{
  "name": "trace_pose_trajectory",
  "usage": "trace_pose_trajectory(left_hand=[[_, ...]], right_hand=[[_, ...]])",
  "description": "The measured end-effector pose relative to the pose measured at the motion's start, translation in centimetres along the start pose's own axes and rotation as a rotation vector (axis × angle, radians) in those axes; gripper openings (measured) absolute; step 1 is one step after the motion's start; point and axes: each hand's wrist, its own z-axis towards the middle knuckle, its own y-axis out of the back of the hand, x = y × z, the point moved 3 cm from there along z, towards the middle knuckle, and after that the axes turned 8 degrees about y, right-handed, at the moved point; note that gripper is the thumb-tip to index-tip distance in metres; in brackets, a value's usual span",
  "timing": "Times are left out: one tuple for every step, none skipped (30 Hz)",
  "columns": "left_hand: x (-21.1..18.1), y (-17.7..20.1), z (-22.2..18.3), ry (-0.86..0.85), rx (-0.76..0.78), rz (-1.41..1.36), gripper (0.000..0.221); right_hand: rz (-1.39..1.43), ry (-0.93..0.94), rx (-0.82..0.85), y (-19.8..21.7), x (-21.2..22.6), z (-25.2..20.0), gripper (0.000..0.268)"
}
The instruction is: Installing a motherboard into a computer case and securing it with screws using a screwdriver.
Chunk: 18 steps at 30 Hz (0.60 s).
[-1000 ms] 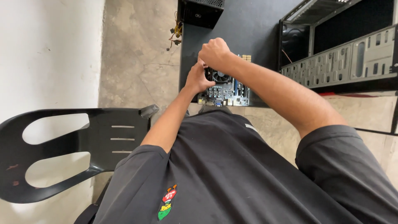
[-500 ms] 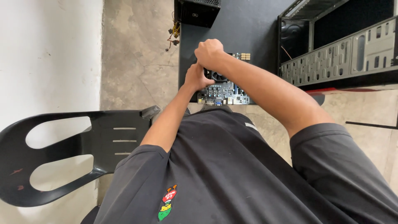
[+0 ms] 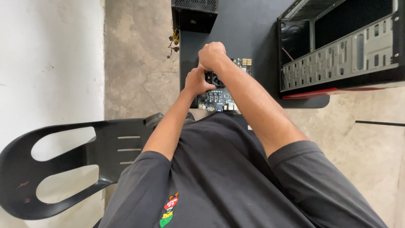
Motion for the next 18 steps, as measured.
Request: trace_pose_trajectory(left_hand=[[0.6, -0.8, 0.3, -0.004, 0.001, 0.001, 0.081], [1.4, -1.5, 0.4, 0.016, -0.036, 0.040, 0.075], [2.0, -2.1, 0.6, 0.036, -0.074, 0.079, 0.071], [1.4, -1.9, 0.3, 0.017, -0.094, 0.082, 0.071], [1.0, -1.7, 0.2, 0.060, -0.062, 0.107, 0.081], [0.6, -1.0, 0.6, 0.100, -0.040, 0.135, 0.091], [-0.8, 0.6, 0.2, 0.080, -0.069, 0.140, 0.091], [-1.9, 1.4, -0.7, 0.097, 0.005, 0.100, 0.102], [-3.0, 1.9, -1.5, 0.114, 0.080, 0.060, 0.115], [-3.3, 2.4, -1.8, 0.105, 0.078, 0.068, 0.115], [-3.7, 2.8, -2.0, 0.077, 0.097, 0.042, 0.116], [-4.4, 3.4, -1.3, 0.039, 0.109, 0.016, 0.117], [-4.8, 3.7, -0.8, 0.019, 0.098, 0.024, 0.117], [-5.2, 4.0, -0.5, -0.033, 0.080, 0.015, 0.113], [-5.5, 4.3, -0.2, -0.086, 0.062, 0.006, 0.110], [-7.8, 5.2, 0.6, -0.100, 0.055, 0.006, 0.110], [-10.0, 6.0, 1.3, -0.092, 0.122, -0.233, 0.099], [-12.6, 6.5, 2.2, -0.090, 0.189, -0.477, 0.089]], right_hand=[[0.002, -0.003, -0.001, -1.3, -0.8, 1.4, 0.032], [0.011, 0.061, -0.158, -2.2, -1.4, 2.8, 0.027], [0.020, 0.124, -0.316, -3.0, -2.0, 3.9, 0.028], [0.006, 0.112, -0.337, -3.0, -1.7, 3.2, 0.028], [-0.070, 0.116, -0.392, -2.7, -1.4, 2.5, 0.028], [-0.151, 0.119, -0.455, -1.7, -1.3, 2.0, 0.029], [-0.170, 0.106, -0.483, -1.3, -2.5, 1.8, 0.029], [-0.106, 0.132, -0.416, -1.7, -3.5, 1.7, 0.025], [-0.042, 0.158, -0.349, -2.3, -4.5, 1.8, 0.021], [-0.040, 0.151, -0.359, -0.8, -5.5, -2.3, 0.021], [0.119, 0.128, -0.356, 0.5, -6.7, -6.2, 0.024], [0.270, 0.099, -0.361, 2.2, -8.4, -10.1, 0.029], [0.265, 0.087, -0.382, 0.6, -9.4, -13.1, 0.029], [0.572, 0.180, -0.570, -0.7, -10.3, -16.1, 0.028], [0.880, 0.279, -0.753, -2.2, -11.2, -18.9, 0.028], [0.870, 0.274, -0.765, -6.5, -11.6, -17.9, 0.028], [1.078, 0.206, -0.940, -10.8, -12.0, -17.6, 0.021], [1.276, 0.135, -1.118, -15.4, -12.6, -17.9, 0.014]])
